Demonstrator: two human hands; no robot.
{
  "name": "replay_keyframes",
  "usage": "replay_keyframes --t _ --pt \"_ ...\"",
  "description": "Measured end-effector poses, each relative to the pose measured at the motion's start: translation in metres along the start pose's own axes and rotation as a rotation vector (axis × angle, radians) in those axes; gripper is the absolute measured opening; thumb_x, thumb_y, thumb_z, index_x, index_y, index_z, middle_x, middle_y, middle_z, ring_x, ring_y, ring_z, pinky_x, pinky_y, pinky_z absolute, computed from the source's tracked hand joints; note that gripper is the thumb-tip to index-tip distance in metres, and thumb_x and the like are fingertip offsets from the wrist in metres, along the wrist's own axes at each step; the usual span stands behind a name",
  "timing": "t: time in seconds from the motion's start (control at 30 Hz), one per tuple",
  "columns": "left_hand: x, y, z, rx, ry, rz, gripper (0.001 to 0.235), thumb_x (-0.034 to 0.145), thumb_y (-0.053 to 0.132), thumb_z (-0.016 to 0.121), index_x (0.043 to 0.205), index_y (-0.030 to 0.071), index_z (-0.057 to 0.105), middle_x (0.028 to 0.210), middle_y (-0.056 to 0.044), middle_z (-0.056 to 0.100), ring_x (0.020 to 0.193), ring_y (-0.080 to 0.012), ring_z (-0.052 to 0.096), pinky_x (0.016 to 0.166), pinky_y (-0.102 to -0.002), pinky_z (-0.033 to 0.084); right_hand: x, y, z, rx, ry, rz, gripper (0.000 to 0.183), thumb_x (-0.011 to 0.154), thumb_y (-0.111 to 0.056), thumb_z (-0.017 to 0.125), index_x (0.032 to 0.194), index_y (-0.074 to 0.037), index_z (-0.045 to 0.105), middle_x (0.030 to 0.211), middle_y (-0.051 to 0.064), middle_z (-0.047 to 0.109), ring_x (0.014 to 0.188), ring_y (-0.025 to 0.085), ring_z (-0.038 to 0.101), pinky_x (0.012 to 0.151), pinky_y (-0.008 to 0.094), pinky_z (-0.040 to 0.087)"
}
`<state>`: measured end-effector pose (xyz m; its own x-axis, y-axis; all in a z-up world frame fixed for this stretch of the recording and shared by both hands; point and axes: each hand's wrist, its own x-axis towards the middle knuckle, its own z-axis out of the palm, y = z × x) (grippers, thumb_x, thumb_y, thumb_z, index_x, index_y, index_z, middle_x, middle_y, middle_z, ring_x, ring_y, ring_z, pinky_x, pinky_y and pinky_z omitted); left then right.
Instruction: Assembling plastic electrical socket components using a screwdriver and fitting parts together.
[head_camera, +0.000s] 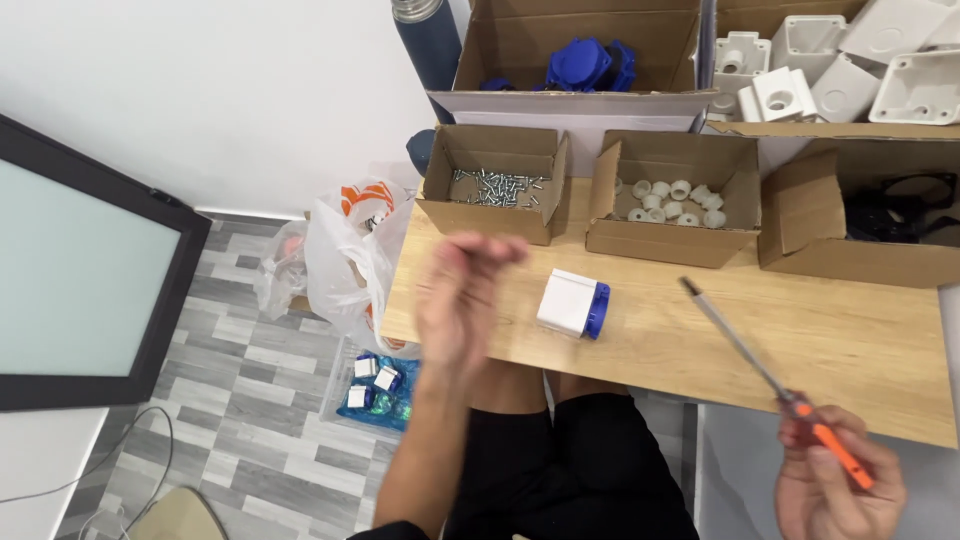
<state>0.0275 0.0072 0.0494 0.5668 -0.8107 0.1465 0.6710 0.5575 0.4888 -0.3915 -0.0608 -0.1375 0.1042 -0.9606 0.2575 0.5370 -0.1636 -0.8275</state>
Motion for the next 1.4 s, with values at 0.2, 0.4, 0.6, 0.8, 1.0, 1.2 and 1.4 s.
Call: replay_keyframes --t 0.2,0.4,0.6,0.8,1.0,1.2,1.4 --pt "0.066 0.059 0.014 1.580 -0.125 0.652 0.031 0.122 0.022 0.049 0.138 0.008 0.071 0.120 -0.006 0.080 0.115 -0.0211 0.069 0.108 -0.036 0.053 0.017 -0.016 -0.007 -0.157 0.080 0.007 0.029 0.111 0.001 0.065 0.134 -0.015 0.067 0.144 0.023 0.065 0.145 0.047 0.074 0.101 0.034 0.068" --pt "0.098 0.045 -0.017 2.089 -0.136 0.827 0.043 0.112 0.032 0.077 0.148 0.011 0.067 0.137 -0.010 0.067 0.122 -0.0328 0.062 0.106 -0.049 0.051 0.044 -0.062 0.061 -0.676 -0.001 -0.134 0.025 0.108 0.019 0.076 0.127 0.015 0.061 0.138 0.033 0.062 0.124 0.048 0.075 0.122 0.052 0.072" --pt "0.046 0.005 0.006 1.776 -0.368 0.716 0.029 0.106 -0.001 0.068 0.134 0.004 0.070 0.134 -0.017 0.062 0.127 -0.0347 0.061 0.115 -0.047 0.051 0.078 -0.084 0.104 -0.961 -0.170 -0.120 0.021 0.103 0.021 0.081 0.122 0.018 0.072 0.131 0.033 0.071 0.120 0.039 0.075 0.107 0.038 0.063" --pt "0.018 -0.037 -0.006 1.734 -0.599 0.385 0.035 0.115 0.030 0.053 0.133 0.005 0.069 0.134 -0.017 0.070 0.123 -0.0323 0.067 0.104 -0.050 0.056 0.105 -0.076 0.122 -1.108 -0.241 -0.165 0.019 0.102 0.013 0.090 0.118 0.012 0.081 0.121 0.023 0.078 0.105 0.024 0.074 0.083 0.029 0.061" --pt "0.017 -0.051 -0.005 1.645 -0.520 0.155 0.040 0.116 0.020 0.040 0.123 0.000 0.074 0.119 -0.016 0.074 0.114 -0.0321 0.070 0.102 -0.045 0.053 0.126 -0.066 0.123 -1.270 -0.410 -0.292 0.009 0.103 0.003 0.090 0.110 0.003 0.084 0.116 0.014 0.082 0.108 0.025 0.073 0.082 0.031 0.060" --pt "0.016 -0.074 0.007 1.553 -0.504 0.177 0.039 0.116 0.016 0.039 0.117 -0.003 0.072 0.112 -0.017 0.071 0.109 -0.0323 0.069 0.099 -0.042 0.054 0.135 -0.053 0.136 -1.329 -0.513 -0.513 0.039 0.095 -0.017 0.096 0.127 -0.003 0.078 0.144 0.019 0.074 0.135 0.039 0.067 0.127 0.051 0.047" --pt "0.013 -0.091 0.001 1.513 -0.579 0.207 0.044 0.118 0.020 0.034 0.116 -0.005 0.070 0.113 -0.021 0.073 0.106 -0.0351 0.071 0.097 -0.043 0.056 0.124 -0.028 0.191 -1.084 -0.769 -0.425 0.097 0.083 -0.052 0.095 0.152 0.003 0.057 0.152 0.014 0.066 0.134 0.029 0.069 0.122 0.042 0.054"
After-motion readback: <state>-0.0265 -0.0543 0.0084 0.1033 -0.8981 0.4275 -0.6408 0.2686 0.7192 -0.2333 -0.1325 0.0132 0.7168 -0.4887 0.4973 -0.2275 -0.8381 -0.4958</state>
